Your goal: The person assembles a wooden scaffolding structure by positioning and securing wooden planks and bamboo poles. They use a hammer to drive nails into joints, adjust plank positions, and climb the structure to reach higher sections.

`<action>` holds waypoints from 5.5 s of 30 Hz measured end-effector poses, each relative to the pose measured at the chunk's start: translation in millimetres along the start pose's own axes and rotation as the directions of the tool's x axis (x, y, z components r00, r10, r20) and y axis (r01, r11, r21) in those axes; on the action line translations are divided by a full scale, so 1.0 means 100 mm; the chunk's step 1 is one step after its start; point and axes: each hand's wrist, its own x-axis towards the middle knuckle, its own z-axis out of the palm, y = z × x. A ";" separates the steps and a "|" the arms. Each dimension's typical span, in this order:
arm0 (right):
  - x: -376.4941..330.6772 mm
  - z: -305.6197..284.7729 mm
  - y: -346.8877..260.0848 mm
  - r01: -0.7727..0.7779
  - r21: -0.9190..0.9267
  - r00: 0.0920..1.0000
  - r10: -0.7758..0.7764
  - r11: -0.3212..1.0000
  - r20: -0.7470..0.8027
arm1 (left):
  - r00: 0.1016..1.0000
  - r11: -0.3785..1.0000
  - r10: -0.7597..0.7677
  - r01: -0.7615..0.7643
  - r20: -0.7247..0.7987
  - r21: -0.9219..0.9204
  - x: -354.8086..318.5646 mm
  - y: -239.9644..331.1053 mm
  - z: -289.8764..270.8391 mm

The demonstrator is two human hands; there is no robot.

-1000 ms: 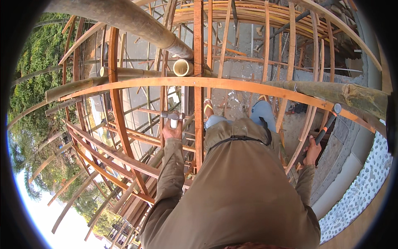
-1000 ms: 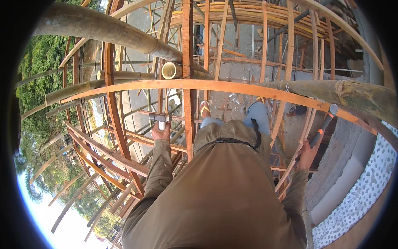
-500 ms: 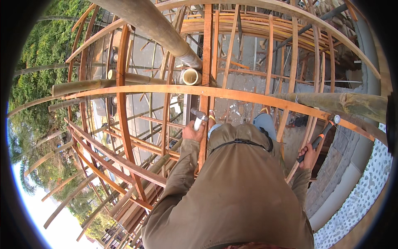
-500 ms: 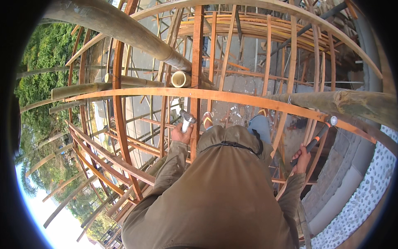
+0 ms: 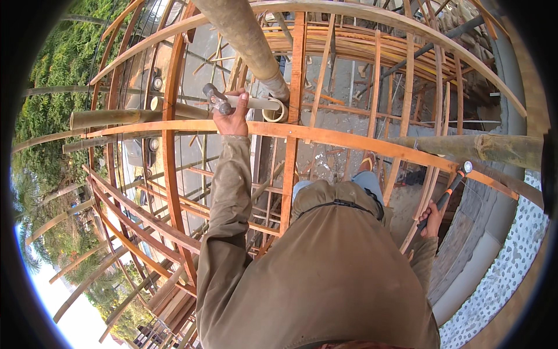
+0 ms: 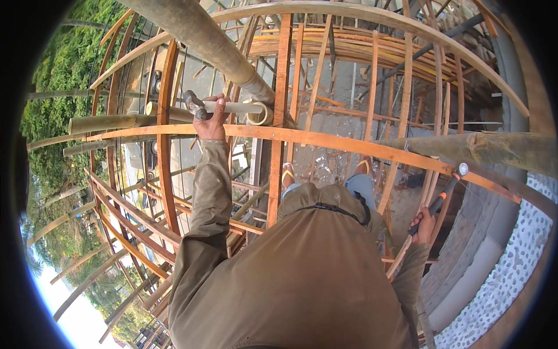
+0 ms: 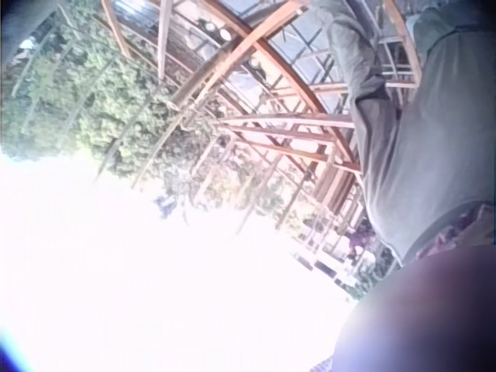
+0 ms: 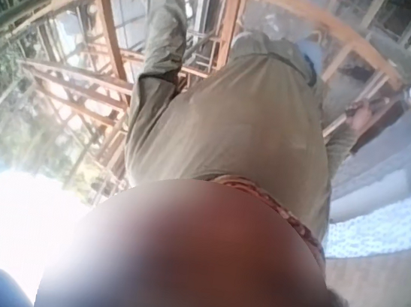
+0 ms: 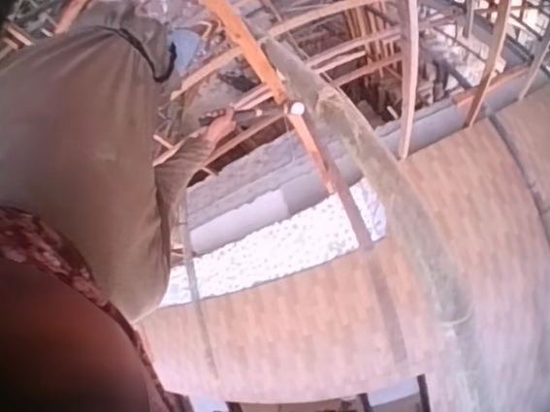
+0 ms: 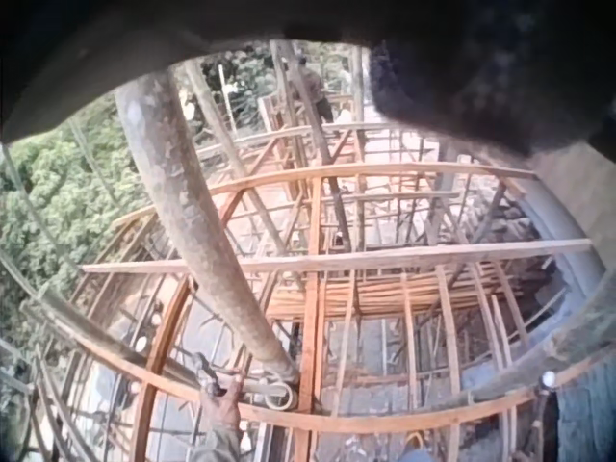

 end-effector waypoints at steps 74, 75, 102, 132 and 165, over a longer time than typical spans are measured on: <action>0.13 -0.08 0.16 0.042 -0.035 0.999 -0.042 0.999 0.012 | 0.930 0.744 0.310 -0.367 0.199 0.558 0.10 -0.95 0.07; 0.14 -0.08 0.16 0.040 -0.055 0.999 -0.040 0.998 0.015 | 0.945 0.766 0.266 -0.328 0.192 0.552 0.14 -0.93 0.03; 0.09 0.13 0.23 0.084 0.042 0.996 -0.085 0.996 0.041 | 0.934 0.772 0.159 -0.319 0.319 0.550 0.29 -0.84 -0.02; -0.13 0.11 0.29 0.171 0.129 0.985 -0.167 0.977 -0.038 | 0.928 0.832 -0.041 -0.175 0.371 0.527 0.42 -1.00 -0.15; -1.24 -0.32 3.65 -0.440 0.642 0.759 0.642 0.628 -0.108 | 0.183 0.244 -0.490 -0.910 0.852 0.336 -2.10 -1.15 3.08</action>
